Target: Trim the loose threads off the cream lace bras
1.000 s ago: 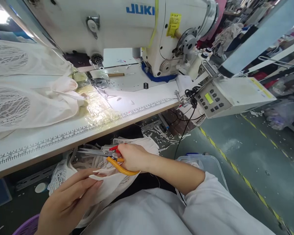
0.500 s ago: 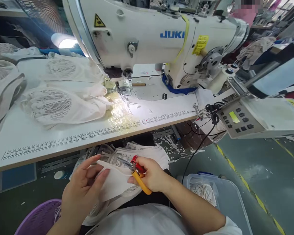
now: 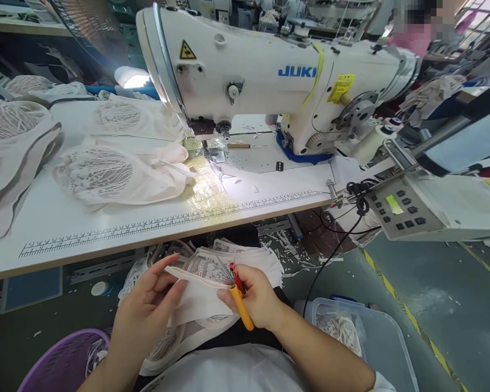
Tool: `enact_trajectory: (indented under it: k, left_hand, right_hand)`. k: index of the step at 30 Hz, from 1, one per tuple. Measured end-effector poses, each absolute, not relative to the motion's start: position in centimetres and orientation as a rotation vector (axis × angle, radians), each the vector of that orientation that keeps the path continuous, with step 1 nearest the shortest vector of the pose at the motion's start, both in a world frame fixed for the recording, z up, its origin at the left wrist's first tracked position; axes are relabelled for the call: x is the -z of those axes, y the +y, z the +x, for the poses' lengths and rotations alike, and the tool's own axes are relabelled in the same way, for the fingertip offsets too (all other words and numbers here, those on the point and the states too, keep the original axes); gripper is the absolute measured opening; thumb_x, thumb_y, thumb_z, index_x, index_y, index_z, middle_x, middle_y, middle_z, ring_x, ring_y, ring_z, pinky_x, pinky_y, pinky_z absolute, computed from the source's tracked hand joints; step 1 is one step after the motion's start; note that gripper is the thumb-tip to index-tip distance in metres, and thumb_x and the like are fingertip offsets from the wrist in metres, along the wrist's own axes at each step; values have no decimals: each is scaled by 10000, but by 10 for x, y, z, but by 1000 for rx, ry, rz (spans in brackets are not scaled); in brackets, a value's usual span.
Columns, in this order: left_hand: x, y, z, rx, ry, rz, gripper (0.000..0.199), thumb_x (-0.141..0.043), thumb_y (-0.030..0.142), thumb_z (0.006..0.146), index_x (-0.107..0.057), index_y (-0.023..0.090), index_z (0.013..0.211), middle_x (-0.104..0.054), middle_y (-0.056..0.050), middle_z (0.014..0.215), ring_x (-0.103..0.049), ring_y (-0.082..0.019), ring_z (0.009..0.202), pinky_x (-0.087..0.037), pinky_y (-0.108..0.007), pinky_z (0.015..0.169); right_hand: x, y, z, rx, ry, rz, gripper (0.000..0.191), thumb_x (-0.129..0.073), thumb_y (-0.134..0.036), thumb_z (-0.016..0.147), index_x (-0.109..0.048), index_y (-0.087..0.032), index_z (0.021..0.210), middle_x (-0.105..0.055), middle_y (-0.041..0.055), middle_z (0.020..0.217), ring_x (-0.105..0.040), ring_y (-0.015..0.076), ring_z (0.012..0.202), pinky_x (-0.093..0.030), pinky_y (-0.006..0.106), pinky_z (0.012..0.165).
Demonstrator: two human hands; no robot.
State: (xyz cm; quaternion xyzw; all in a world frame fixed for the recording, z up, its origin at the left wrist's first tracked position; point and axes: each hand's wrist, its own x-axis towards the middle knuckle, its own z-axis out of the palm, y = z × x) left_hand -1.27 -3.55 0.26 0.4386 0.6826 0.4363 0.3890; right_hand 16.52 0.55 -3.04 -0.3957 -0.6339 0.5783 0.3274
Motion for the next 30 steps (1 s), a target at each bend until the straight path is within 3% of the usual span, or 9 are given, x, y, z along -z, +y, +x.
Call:
enact_trajectory:
  k: [5,9,12,15,17,20,23,26,30]
  left_hand:
    - [-3,-31,-20,-1078,1598,943,180,-653,330,666,-615,177,753,-655,-11,649,-603,-147,593,-478,-211,496]
    - [1,-28,-25,-1102,1532,856,167,-680,321,650,-614,196,740,-628,11,649,-567,-117,564,-462,-183,474]
    - [1,-24,-30,-1059,1485,1061,106,-608,310,722,-595,213,763,-646,-11,804,-596,-132,648,-475,-187,489]
    - [-9,-18,-31,-1060,1595,1606,205,-553,257,764,-551,224,965,-619,-61,1028,-601,-208,919,-519,-267,674]
    - [-20,-14,-27,-1069,1535,2120,367,-570,194,745,-490,213,1103,-590,-86,1116,-538,-242,1063,-469,-357,865]
    - [-34,-6,-15,-817,1115,2658,282,-546,162,757,-541,203,1036,-650,-53,985,-582,-212,978,-359,-424,995]
    - [-44,2,-3,-531,969,2697,159,-449,173,812,-591,208,750,-643,-6,695,-613,-168,697,-487,-342,790]
    - [-53,10,1,-472,978,2460,205,-421,182,829,-595,213,725,-598,12,605,-553,-131,531,-443,-226,492]
    - [-62,19,-4,-535,1037,1919,174,-477,269,819,-622,217,738,-614,11,631,-569,-122,559,-441,-194,498]
  right_hand:
    - [31,6,167,-1348,-1763,-1077,283,-563,-320,703,-347,-194,570,-340,-49,539,-295,83,490,-266,214,456]
    - [29,6,167,-1222,-1836,-1080,318,-544,-325,688,-291,-204,537,-314,-56,498,-295,78,466,-263,213,444]
    - [24,7,166,-1201,-1863,-1065,335,-525,-341,684,-260,-208,528,-288,-60,485,-284,75,456,-260,207,428]
    - [19,8,166,-1251,-1858,-1024,333,-517,-339,683,-253,-208,527,-279,-61,488,-281,76,456,-262,200,417]
    - [15,8,167,-1285,-1838,-988,303,-517,-314,682,-277,-205,533,-282,-62,494,-280,73,456,-263,195,415]
    - [9,8,169,-1311,-1838,-953,248,-513,-278,683,-319,-198,551,-310,-61,507,-283,68,461,-273,188,421]
    - [0,10,173,-1302,-1879,-928,268,-520,-279,694,-309,-197,551,-318,-60,520,-288,69,477,-281,185,430]
    - [-14,14,179,-1265,-1886,-871,271,-540,-289,715,-337,-193,563,-325,-60,528,-296,69,479,-284,188,434]
    - [-30,19,183,-1265,-1733,-826,195,-588,-333,714,-462,-185,705,-443,-22,648,-393,95,561,-371,213,503]
